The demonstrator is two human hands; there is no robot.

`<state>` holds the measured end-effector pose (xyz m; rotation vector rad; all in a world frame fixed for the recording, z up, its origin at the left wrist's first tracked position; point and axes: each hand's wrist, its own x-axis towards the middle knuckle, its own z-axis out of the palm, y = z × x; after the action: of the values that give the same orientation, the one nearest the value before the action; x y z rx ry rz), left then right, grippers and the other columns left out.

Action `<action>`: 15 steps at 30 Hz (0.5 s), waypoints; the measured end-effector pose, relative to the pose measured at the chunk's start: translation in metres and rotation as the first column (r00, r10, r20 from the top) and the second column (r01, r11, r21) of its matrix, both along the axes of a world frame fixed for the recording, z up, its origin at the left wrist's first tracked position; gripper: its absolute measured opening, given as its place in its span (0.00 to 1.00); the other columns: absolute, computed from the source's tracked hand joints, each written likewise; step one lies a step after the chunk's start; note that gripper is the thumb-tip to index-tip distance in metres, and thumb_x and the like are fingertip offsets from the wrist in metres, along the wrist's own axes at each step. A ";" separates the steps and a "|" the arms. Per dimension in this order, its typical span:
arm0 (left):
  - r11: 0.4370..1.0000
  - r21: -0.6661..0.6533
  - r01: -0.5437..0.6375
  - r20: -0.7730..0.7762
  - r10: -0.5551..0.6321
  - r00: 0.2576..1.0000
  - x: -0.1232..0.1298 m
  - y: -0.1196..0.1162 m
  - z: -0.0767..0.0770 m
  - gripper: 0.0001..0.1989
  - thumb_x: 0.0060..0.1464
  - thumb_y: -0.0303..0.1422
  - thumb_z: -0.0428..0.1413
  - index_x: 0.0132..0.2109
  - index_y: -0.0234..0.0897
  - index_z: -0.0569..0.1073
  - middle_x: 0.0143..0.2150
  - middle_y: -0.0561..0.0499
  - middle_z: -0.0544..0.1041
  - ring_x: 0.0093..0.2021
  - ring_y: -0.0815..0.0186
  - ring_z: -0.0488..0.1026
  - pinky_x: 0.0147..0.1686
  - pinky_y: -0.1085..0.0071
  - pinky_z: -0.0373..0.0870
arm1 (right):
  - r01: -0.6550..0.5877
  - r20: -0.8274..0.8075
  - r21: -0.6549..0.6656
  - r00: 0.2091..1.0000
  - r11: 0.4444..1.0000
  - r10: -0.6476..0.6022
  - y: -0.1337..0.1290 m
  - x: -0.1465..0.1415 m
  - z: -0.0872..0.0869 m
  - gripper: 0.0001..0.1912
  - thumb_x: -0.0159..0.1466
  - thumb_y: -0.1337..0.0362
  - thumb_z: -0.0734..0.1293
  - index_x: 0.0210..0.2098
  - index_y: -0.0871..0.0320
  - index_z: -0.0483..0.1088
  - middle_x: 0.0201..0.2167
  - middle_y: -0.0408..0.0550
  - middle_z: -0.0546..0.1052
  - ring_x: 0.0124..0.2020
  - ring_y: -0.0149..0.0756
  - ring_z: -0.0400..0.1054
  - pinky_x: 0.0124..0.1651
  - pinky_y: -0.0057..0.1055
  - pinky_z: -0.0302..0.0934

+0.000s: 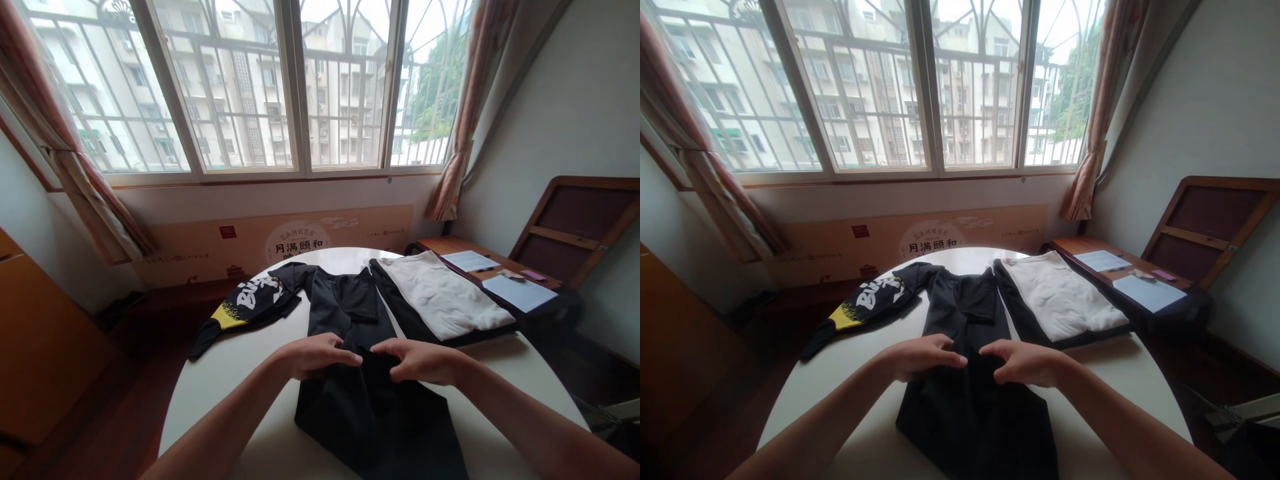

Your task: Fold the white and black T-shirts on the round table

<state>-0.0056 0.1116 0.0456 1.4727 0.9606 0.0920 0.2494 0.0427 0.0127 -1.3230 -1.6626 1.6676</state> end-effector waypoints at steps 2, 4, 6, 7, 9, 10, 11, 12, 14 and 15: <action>0.998 -0.019 0.059 -0.028 -0.060 0.998 0.000 0.000 0.004 0.26 0.38 0.49 0.74 0.29 0.38 0.70 0.25 0.59 0.67 0.23 0.73 0.63 0.19 0.76 0.56 | -0.049 -0.029 -0.060 0.998 0.997 0.047 -0.004 -0.003 0.004 0.30 0.51 0.71 0.70 0.54 0.56 0.78 0.50 0.46 0.81 0.49 0.39 0.74 0.53 0.31 0.66; 0.980 -0.013 0.200 -0.049 -0.200 0.979 -0.002 -0.001 0.008 0.22 0.40 0.47 0.73 0.29 0.37 0.73 0.26 0.57 0.70 0.25 0.71 0.67 0.23 0.75 0.62 | -0.072 -0.066 -0.112 0.996 0.991 0.065 -0.008 -0.007 0.009 0.27 0.50 0.70 0.72 0.51 0.56 0.79 0.47 0.45 0.81 0.46 0.36 0.74 0.50 0.28 0.66; 0.930 -0.049 0.364 -0.068 -0.367 0.928 -0.003 -0.003 0.010 0.18 0.40 0.45 0.72 0.30 0.38 0.77 0.27 0.55 0.74 0.28 0.68 0.70 0.28 0.73 0.67 | -0.132 -0.087 -0.147 0.989 0.980 0.120 -0.012 -0.012 0.013 0.23 0.51 0.67 0.75 0.48 0.56 0.80 0.44 0.43 0.80 0.43 0.34 0.73 0.48 0.26 0.66; 0.894 -0.073 0.441 -0.070 -0.446 0.892 -0.004 -0.005 0.011 0.17 0.39 0.44 0.72 0.31 0.39 0.78 0.28 0.55 0.76 0.29 0.67 0.72 0.30 0.71 0.69 | -0.185 -0.091 -0.161 0.981 0.969 0.172 -0.013 -0.015 0.015 0.21 0.51 0.64 0.76 0.45 0.56 0.81 0.41 0.42 0.80 0.40 0.33 0.72 0.46 0.25 0.66; 0.811 -0.129 0.570 -0.054 -0.580 0.813 -0.002 -0.010 0.012 0.17 0.37 0.44 0.72 0.30 0.40 0.80 0.30 0.54 0.79 0.31 0.63 0.74 0.33 0.68 0.72 | -0.329 -0.087 -0.171 0.944 0.929 0.319 -0.016 -0.020 0.018 0.18 0.52 0.60 0.78 0.41 0.57 0.80 0.35 0.40 0.78 0.34 0.30 0.69 0.40 0.24 0.65; 0.773 -0.154 0.615 -0.048 -0.627 0.777 -0.001 -0.013 0.013 0.17 0.36 0.45 0.72 0.30 0.40 0.80 0.29 0.53 0.79 0.31 0.61 0.74 0.33 0.66 0.73 | -0.395 -0.066 -0.159 0.919 0.905 0.389 -0.018 -0.022 0.020 0.17 0.52 0.58 0.78 0.40 0.58 0.80 0.32 0.39 0.77 0.31 0.29 0.67 0.37 0.23 0.63; 0.749 -0.171 0.640 -0.054 -0.656 0.753 0.001 -0.016 0.013 0.17 0.37 0.45 0.72 0.29 0.40 0.80 0.29 0.53 0.79 0.30 0.60 0.74 0.31 0.66 0.73 | -0.443 -0.027 -0.137 0.896 0.886 0.444 -0.019 -0.024 0.021 0.17 0.51 0.58 0.78 0.39 0.58 0.80 0.29 0.38 0.75 0.29 0.28 0.66 0.33 0.22 0.61; 0.752 -0.168 0.638 -0.073 -0.655 0.752 0.002 -0.018 0.013 0.16 0.38 0.46 0.72 0.28 0.40 0.79 0.27 0.53 0.78 0.29 0.60 0.74 0.28 0.66 0.72 | -0.476 0.030 -0.101 0.876 0.874 0.481 -0.021 -0.025 0.022 0.16 0.51 0.59 0.77 0.38 0.58 0.79 0.27 0.37 0.74 0.27 0.28 0.64 0.30 0.22 0.59; 0.828 -0.071 0.556 -0.159 -0.560 0.813 0.004 -0.021 0.014 0.17 0.43 0.46 0.69 0.24 0.39 0.75 0.24 0.53 0.75 0.25 0.62 0.72 0.23 0.69 0.67 | -0.504 0.183 0.003 0.849 0.864 0.495 -0.024 -0.025 0.026 0.13 0.52 0.62 0.75 0.37 0.58 0.79 0.25 0.36 0.72 0.25 0.28 0.62 0.26 0.22 0.56; 0.866 0.011 0.501 -0.199 -0.489 0.850 0.004 -0.021 0.015 0.17 0.45 0.45 0.67 0.24 0.39 0.73 0.22 0.54 0.73 0.24 0.64 0.70 0.22 0.71 0.64 | -0.489 0.255 0.071 0.851 0.869 0.458 -0.025 -0.023 0.029 0.12 0.52 0.64 0.73 0.37 0.58 0.79 0.26 0.37 0.72 0.25 0.28 0.62 0.26 0.22 0.56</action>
<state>-0.0018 0.0910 0.0606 1.7704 0.7006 -0.4079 0.2267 0.0178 0.0413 -1.1326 -2.3525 1.6616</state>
